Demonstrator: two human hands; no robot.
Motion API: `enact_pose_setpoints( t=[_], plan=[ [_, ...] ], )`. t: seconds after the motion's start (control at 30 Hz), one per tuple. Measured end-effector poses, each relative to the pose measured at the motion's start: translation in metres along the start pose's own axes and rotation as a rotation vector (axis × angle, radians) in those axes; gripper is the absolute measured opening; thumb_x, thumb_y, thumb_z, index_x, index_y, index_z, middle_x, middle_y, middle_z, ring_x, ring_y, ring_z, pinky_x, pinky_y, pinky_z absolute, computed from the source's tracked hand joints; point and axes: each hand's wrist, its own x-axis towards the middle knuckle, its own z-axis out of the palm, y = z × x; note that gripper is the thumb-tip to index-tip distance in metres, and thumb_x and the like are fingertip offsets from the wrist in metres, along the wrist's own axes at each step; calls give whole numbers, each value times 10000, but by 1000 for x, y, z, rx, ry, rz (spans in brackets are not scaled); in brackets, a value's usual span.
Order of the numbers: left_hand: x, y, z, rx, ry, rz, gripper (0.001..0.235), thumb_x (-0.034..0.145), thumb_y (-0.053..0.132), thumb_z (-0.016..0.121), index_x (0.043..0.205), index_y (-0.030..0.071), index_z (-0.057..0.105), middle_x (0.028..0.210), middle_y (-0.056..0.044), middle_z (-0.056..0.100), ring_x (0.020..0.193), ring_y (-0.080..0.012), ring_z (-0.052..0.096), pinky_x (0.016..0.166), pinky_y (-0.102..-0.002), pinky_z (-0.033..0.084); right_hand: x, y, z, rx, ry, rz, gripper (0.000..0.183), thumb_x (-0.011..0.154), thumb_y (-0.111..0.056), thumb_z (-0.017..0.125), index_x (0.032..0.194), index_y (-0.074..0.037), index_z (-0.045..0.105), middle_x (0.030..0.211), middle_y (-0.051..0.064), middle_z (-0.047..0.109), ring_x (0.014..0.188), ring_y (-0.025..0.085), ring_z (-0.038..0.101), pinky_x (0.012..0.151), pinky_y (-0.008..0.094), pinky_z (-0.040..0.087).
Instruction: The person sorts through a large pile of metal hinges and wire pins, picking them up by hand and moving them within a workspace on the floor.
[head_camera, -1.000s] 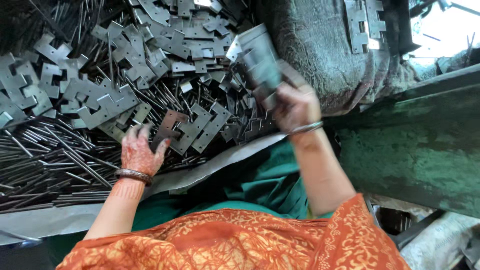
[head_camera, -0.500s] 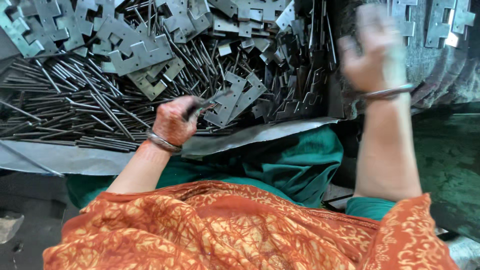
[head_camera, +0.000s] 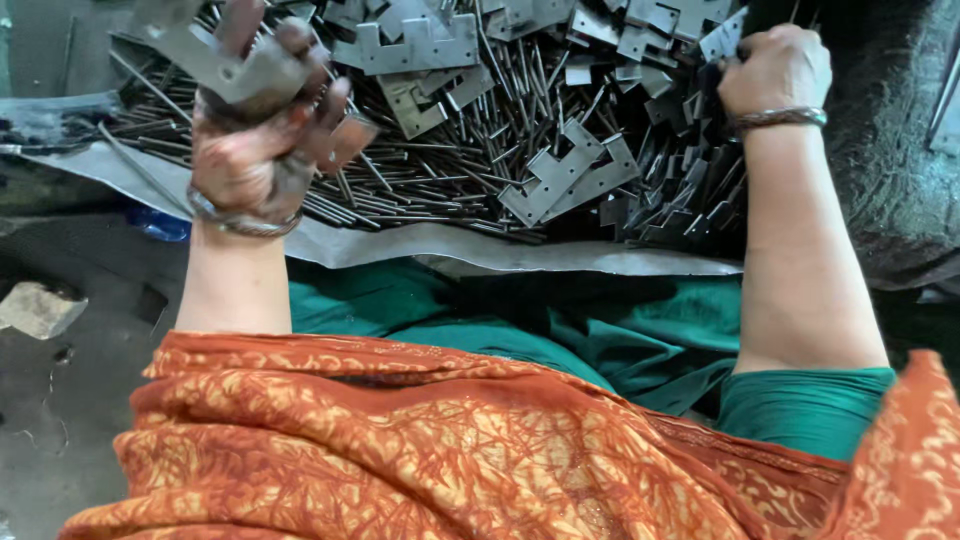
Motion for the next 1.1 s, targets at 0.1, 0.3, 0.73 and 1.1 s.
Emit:
enact_pose_setpoints(
  t=[0.1, 0.3, 0.73, 1.1],
  plan=[
    [9, -19, -8, 467, 103, -132, 417, 969, -122, 647, 1315, 88, 545, 1229, -101, 697, 1155, -262, 714, 996, -414, 633, -5, -16, -5, -90, 95, -44, 203, 882, -271, 773, 925, -78, 816, 1031, 177, 716, 936, 389, 678, 796, 474, 562],
    [32, -129, -53, 2124, -435, -24, 270, 861, 125, 675, 1120, 66, 627, 1057, -153, 658, 1003, -342, 635, 878, -450, 535, -58, -59, -108, 201, 337, -172, 170, 860, -101, 761, 1002, -16, 798, 981, 152, 728, 896, 325, 725, 827, 400, 592],
    [15, -137, -37, 1663, -313, 238, 192, 919, 134, 694, 1106, 104, 661, 1012, -80, 692, 947, -279, 680, 824, -412, 559, -183, -72, -83, 2429, -284, 793, 604, 873, 167, 617, 1436, -50, 577, 1109, 207, 691, 851, 275, 703, 606, 229, 553],
    [-26, -150, 41, -358, 236, -726, 366, 1011, 186, 523, 1355, 118, 630, 1150, -138, 722, 967, -282, 698, 946, -534, 591, -66, -166, -173, 878, -416, -567, 392, 723, 157, 596, 1000, -59, 769, 1072, 152, 682, 1005, 325, 681, 828, 371, 566]
  ],
)
